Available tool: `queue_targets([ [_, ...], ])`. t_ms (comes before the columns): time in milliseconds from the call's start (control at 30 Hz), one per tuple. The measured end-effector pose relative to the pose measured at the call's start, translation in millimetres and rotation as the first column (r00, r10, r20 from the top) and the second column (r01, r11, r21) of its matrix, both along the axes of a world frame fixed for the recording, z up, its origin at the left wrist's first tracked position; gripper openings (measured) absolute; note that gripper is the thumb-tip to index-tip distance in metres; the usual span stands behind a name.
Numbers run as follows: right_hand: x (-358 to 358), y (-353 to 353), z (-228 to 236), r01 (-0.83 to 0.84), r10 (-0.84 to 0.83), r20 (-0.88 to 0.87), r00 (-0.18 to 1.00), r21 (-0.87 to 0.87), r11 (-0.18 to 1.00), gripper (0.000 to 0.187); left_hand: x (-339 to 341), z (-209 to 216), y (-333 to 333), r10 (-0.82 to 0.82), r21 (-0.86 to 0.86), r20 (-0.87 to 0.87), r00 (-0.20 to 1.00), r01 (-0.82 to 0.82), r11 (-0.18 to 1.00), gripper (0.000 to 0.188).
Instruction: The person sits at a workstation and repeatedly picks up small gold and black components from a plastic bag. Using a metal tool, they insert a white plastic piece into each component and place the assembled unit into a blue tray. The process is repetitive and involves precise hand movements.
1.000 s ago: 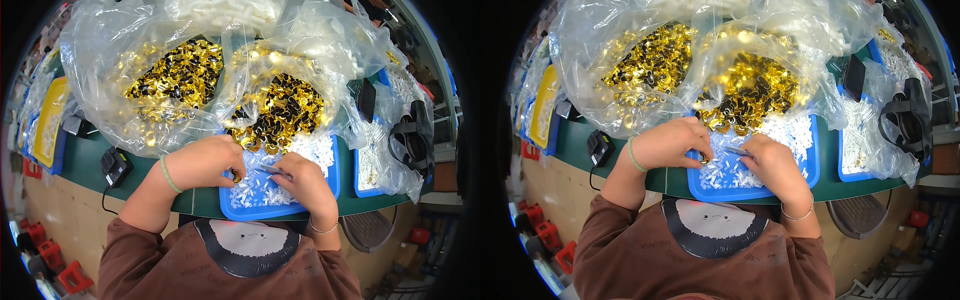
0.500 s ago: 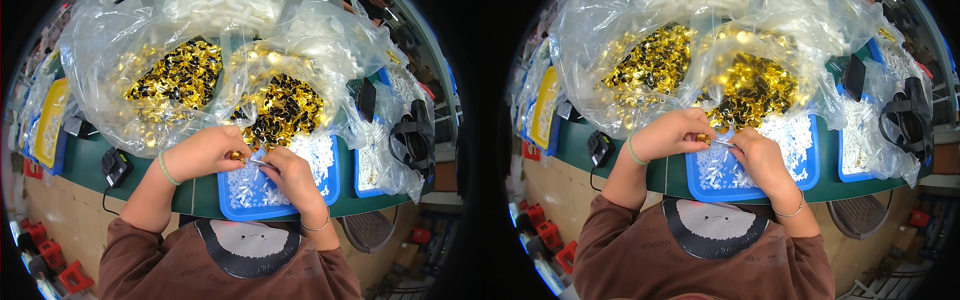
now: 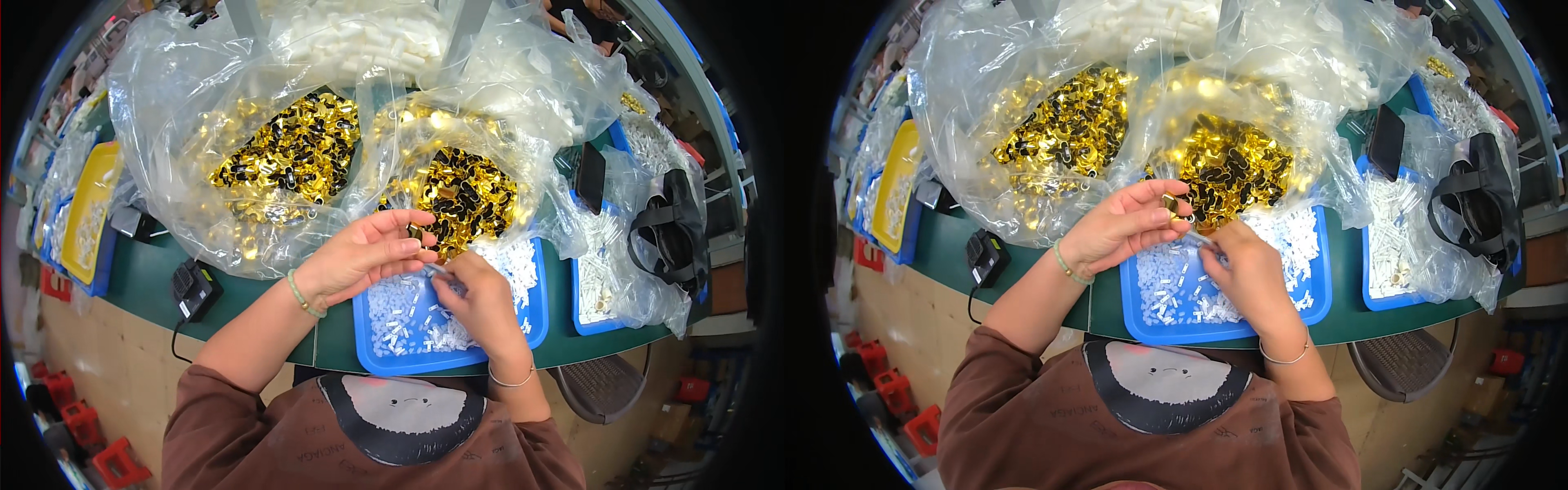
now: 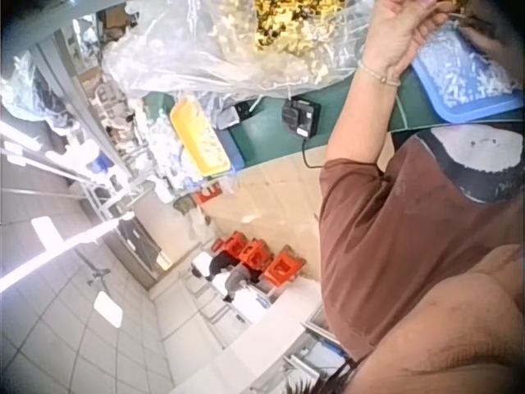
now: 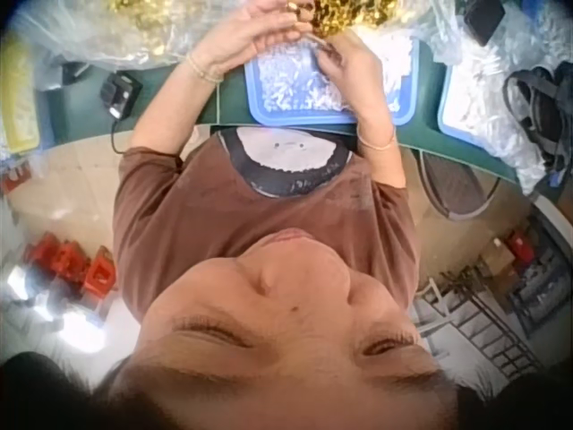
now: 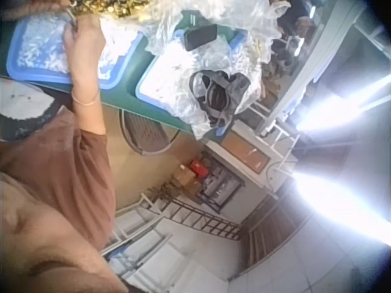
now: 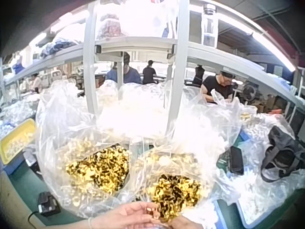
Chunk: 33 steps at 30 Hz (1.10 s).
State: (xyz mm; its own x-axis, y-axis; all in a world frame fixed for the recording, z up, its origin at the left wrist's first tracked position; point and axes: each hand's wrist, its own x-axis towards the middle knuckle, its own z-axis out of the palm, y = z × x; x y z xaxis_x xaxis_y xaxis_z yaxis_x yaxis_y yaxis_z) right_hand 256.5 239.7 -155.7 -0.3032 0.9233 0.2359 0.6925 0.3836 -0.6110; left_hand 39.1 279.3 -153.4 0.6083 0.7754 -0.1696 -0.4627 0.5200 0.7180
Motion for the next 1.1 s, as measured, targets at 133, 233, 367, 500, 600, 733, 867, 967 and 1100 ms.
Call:
queue_targets([
  [133,2.6,1.0,6.5,0.090,-0.148,-0.251,0.957,-0.228,0.970,0.010,-1.4,-7.8,0.8,0.016,0.055,-0.009,1.000,-0.016,0.998,0.036],
  [233,2.1,0.3,9.4,0.106,-0.230,-0.344,0.910,-0.343,0.933,0.010,1.5,-6.2,-0.3,-0.009,0.106,-0.070,0.998,0.016,0.994,0.036],
  [367,1.6,-0.6,12.6,0.080,-0.229,-0.451,0.863,-0.325,0.942,0.011,14.4,-7.1,-9.8,0.012,0.040,-0.062,0.998,-0.010,0.999,0.036],
  [500,0.7,0.6,12.7,0.087,-0.156,-0.476,0.866,-0.165,0.982,0.013,17.9,-11.8,-11.3,-0.020,0.006,-0.101,0.995,0.021,1.000,0.036],
  [600,2.2,-0.6,7.8,0.101,-0.206,-0.529,0.823,-0.221,0.970,0.013,19.4,-10.0,-12.7,-0.008,0.028,-0.148,0.989,0.013,1.000,0.034],
  [733,-2.7,-2.9,6.1,0.142,-0.224,-0.636,0.739,-0.179,0.974,0.013,23.0,-12.3,-13.2,-0.007,0.077,-0.134,0.991,0.018,0.997,0.034],
  [867,-7.5,-4.7,8.3,0.149,-0.167,-0.575,0.801,-0.079,0.986,0.015,24.0,-13.3,-13.7,0.006,0.103,-0.164,0.986,0.011,0.995,0.029],
  [967,-7.6,-6.4,8.6,0.162,-0.171,-0.567,0.806,-0.066,0.985,0.015,24.3,-13.9,-15.2,0.023,0.120,-0.171,0.985,-0.002,0.993,0.029],
  [1100,-8.8,-7.8,9.4,0.184,-0.161,-0.511,0.845,-0.005,0.983,0.016,24.1,-14.5,-18.3,0.055,0.146,-0.190,0.980,-0.027,0.989,0.028],
])
